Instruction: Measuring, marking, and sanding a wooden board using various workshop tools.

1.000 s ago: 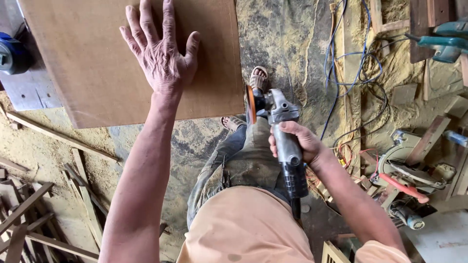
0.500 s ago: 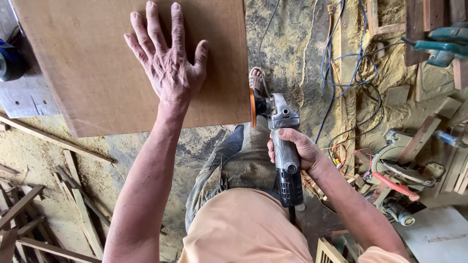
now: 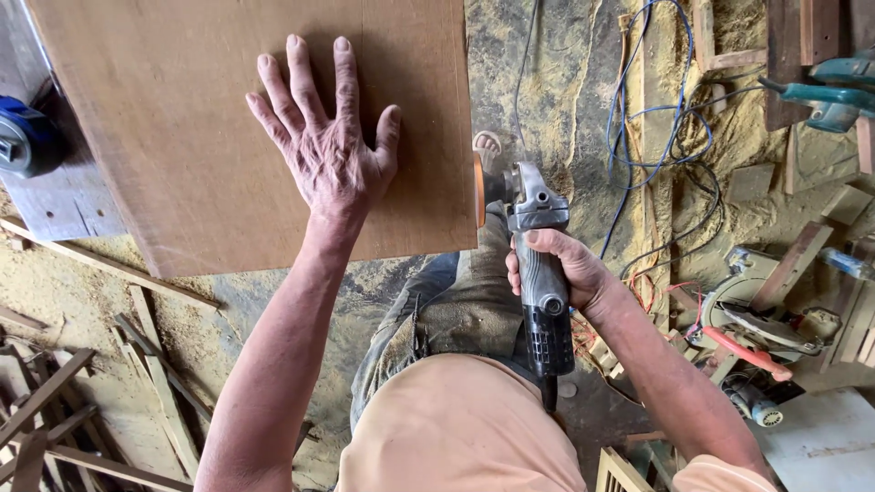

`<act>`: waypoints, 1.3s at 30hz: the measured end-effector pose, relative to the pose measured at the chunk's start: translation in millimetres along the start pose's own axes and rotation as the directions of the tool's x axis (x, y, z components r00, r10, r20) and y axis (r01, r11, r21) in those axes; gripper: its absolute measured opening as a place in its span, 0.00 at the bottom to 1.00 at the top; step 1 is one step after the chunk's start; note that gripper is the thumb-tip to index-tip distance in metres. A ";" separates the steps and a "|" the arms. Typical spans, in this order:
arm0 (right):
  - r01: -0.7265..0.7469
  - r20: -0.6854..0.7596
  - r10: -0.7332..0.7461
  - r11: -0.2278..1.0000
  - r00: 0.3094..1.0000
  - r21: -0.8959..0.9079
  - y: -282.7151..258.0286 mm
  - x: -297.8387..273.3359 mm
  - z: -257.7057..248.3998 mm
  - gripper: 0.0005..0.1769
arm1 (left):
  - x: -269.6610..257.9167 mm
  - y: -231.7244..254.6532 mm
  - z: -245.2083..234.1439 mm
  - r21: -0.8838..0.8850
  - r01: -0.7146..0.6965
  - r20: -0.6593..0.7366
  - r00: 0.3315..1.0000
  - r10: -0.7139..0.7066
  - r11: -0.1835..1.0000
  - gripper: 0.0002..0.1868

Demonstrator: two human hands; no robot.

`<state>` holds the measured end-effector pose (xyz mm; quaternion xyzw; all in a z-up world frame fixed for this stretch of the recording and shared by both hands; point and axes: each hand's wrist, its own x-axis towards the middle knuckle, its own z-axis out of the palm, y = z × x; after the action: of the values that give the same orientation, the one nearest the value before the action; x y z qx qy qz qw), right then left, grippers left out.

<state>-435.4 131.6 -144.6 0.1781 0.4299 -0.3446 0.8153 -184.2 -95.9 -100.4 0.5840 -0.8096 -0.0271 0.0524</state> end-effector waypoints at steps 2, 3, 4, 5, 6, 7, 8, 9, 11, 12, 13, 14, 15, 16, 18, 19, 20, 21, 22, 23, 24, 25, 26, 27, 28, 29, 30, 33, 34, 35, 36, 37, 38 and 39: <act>0.008 0.011 -0.008 1.000 1.000 -0.003 -9.1 3.6 4.4 0.22 | 0.5 -0.1 0.4 0.027 0.009 0.019 1.000 -0.009 1.000 0.38; -0.002 0.011 0.002 1.000 1.000 0.003 -13.6 5.2 6.6 0.21 | 0.5 0.0 0.4 0.027 0.001 0.010 1.000 -0.001 1.000 0.38; -0.011 0.012 0.011 1.000 1.000 0.008 -18.2 6.7 8.8 0.21 | 0.4 0.1 0.4 0.027 -0.007 0.001 1.000 0.007 1.000 0.38; -0.010 0.012 0.009 1.000 1.000 0.008 -21.6 10.3 8.3 0.21 | -0.4 0.0 0.6 0.028 -0.008 -0.001 1.000 0.008 1.000 0.38; -0.018 -0.007 0.018 1.000 1.000 0.005 -25.1 14.1 7.9 0.21 | -1.0 -0.3 0.8 0.020 -0.010 -0.006 1.000 0.010 1.000 0.38; -0.028 -0.026 0.028 1.000 0.999 0.001 -30.1 18.6 8.1 0.21 | -0.7 -0.8 0.8 0.014 -0.009 -0.013 1.000 0.009 1.000 0.38; -0.028 -0.023 0.028 1.000 0.999 -0.002 -35.5 20.3 10.3 0.21 | 0.4 -0.7 0.6 0.015 -0.008 -0.015 1.000 0.008 1.000 0.38; -0.020 -0.013 0.020 1.000 1.000 0.002 -39.6 22.1 12.2 0.20 | 0.1 -0.8 0.5 0.000 -0.009 -0.009 1.000 0.009 1.000 0.38; -0.016 -0.002 0.016 1.000 1.000 0.007 -49.9 25.1 18.1 0.20 | -0.4 -1.1 0.1 -0.012 -0.008 0.000 1.000 0.008 1.000 0.38; 0.000 0.012 0.000 1.000 1.000 0.001 -56.3 26.2 22.3 0.20 | -0.4 -1.1 -0.4 -0.019 -0.012 -0.002 1.000 0.012 1.000 0.38; 0.018 0.026 -0.018 1.000 1.000 -0.004 -63.2 27.4 26.4 0.20 | 0.3 -0.9 -0.6 -0.027 -0.017 -0.005 1.000 0.017 0.999 0.38; 0.016 0.026 -0.016 1.000 1.000 -0.003 -67.7 29.8 28.9 0.20 | -0.4 -0.8 -1.1 -0.025 -0.017 -0.003 1.000 0.017 1.000 0.38; 0.018 0.017 -0.018 1.000 1.000 -0.011 -73.9 32.2 31.7 0.19 | -0.3 -0.3 -1.6 -0.027 -0.015 -0.006 1.000 0.014 1.000 0.38; 0.021 0.007 -0.021 1.000 1.000 -0.019 -80.0 34.7 34.8 0.19 | 0.0 0.0 -2.2 -0.028 -0.012 -0.010 1.000 0.012 1.000 0.38; 0.036 -0.002 -0.036 0.998 0.999 -0.050 -90.6 36.0 43.3 0.20 | -0.2 -0.1 -2.8 -0.036 -0.009 -0.005 1.000 0.009 0.999 0.38; 0.052 -0.012 -0.053 0.996 0.999 -0.077 -95.0 36.6 47.5 0.22 | -1.2 -0.3 -3.4 -0.044 -0.010 0.002 1.000 0.010 0.999 0.38; 0.047 -0.010 -0.047 0.996 0.999 -0.079 -100.9 40.0 47.2 0.22 | -0.7 0.0 -2.8 -0.041 -0.005 0.004 1.000 0.005 0.999 0.38; 0.039 0.009 -0.038 0.998 0.999 -0.051 -106.1 43.8 47.0 0.21 | -0.7 -0.3 -2.1 -0.046 -0.003 0.009 1.000 0.004 0.999 0.38; 0.030 0.028 -0.030 0.999 0.999 -0.022 -111.1 47.5 46.7 0.20 | -0.9 -0.5 -1.6 -0.051 -0.001 0.014 1.000 0.002 0.999 0.38; 0.026 0.030 -0.026 0.999 0.999 -0.023 -118.9 48.2 53.4 0.20 | -0.4 -1.0 -1.6 -0.048 0.002 0.015 1.000 -0.001 0.999 0.38; 0.052 0.049 -0.050 0.998 0.998 -0.038 -126.5 48.7 60.0 0.21 | -0.2 -1.2 -1.7 -0.048 0.000 0.022 1.000 0.001 0.999 0.38; 0.078 0.067 -0.075 0.996 0.995 -0.052 -133.4 48.1 65.9 0.21 | -0.8 -0.8 -2.0 -0.049 -0.002 0.029 1.000 0.004 0.999 0.38; 0.074 0.068 -0.070 0.996 0.995 -0.052 -141.1 47.1 73.7 0.21 | -0.5 -0.9 -2.3 -0.047 0.000 0.032 0.999 0.001 0.999 0.38; 0.084 0.054 -0.080 0.994 0.995 -0.077 -148.3 45.8 81.1 0.24 | -0.3 -0.9 -2.3 -0.047 -0.002 0.034 0.999 0.004 0.999 0.38; 0.093 0.040 -0.090 0.990 0.995 -0.102 -155.1 44.3 88.5 0.27 | -0.7 -1.0 -2.3 -0.046 -0.004 0.036 0.999 0.006 0.999 0.39; 0.092 0.039 -0.089 0.991 0.995 -0.100 -155.0 45.5 88.4 0.27 | -0.5 -0.8 -2.5 -0.047 -0.005 0.038 0.999 0.006 0.999 0.39; 0.101 0.024 -0.099 0.988 0.995 -0.118 -154.5 46.4 88.5 0.24 | -0.8 -0.7 -2.9 -0.046 -0.003 0.039 0.999 0.005 0.999 0.39; 0.092 0.042 -0.088 0.990 0.995 -0.104 -146.9 43.5 81.9 0.22 | 0.8 -0.1 -4.6 -0.053 -0.004 0.034 0.999 0.006 0.999 0.38; 0.071 0.076 -0.065 0.995 0.995 -0.073 -142.4 41.4 78.1 0.22 | 0.6 0.2 -5.2 -0.059 -0.005 0.029 1.000 0.006 0.998 0.38; 0.070 0.074 -0.065 0.995 0.995 -0.073 -136.1 40.0 73.2 0.22 | 0.9 0.3 -5.1 -0.062 -0.004 0.030 1.000 0.006 0.998 0.38; 0.054 0.066 -0.049 0.997 0.997 -0.062 -129.5 38.5 68.0 0.22 | 0.8 0.6 -5.0 -0.056 -0.002 0.025 1.000 0.004 0.998 0.38; 0.037 0.058 -0.034 0.998 0.998 -0.048 -121.7 37.3 62.6 0.21 | 0.4 0.3 -4.9 -0.049 -0.003 0.021 1.000 0.004 0.999 0.38; 0.037 0.056 -0.034 0.998 0.998 -0.046 -116.8 36.0 58.5 0.21 | 0.1 0.6 -4.5 -0.050 -0.004 0.023 1.000 0.006 0.999 0.38; 0.027 0.061 -0.024 0.998 0.998 -0.050 -111.4 34.8 54.6 0.20 | 0.3 0.6 -4.7 -0.044 -0.004 0.019 1.000 0.005 0.999 0.38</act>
<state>-469.9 7.4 -141.7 0.1415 0.4160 -0.3494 0.8276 -184.3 -95.9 -95.6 0.5805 -0.8107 -0.0502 0.0575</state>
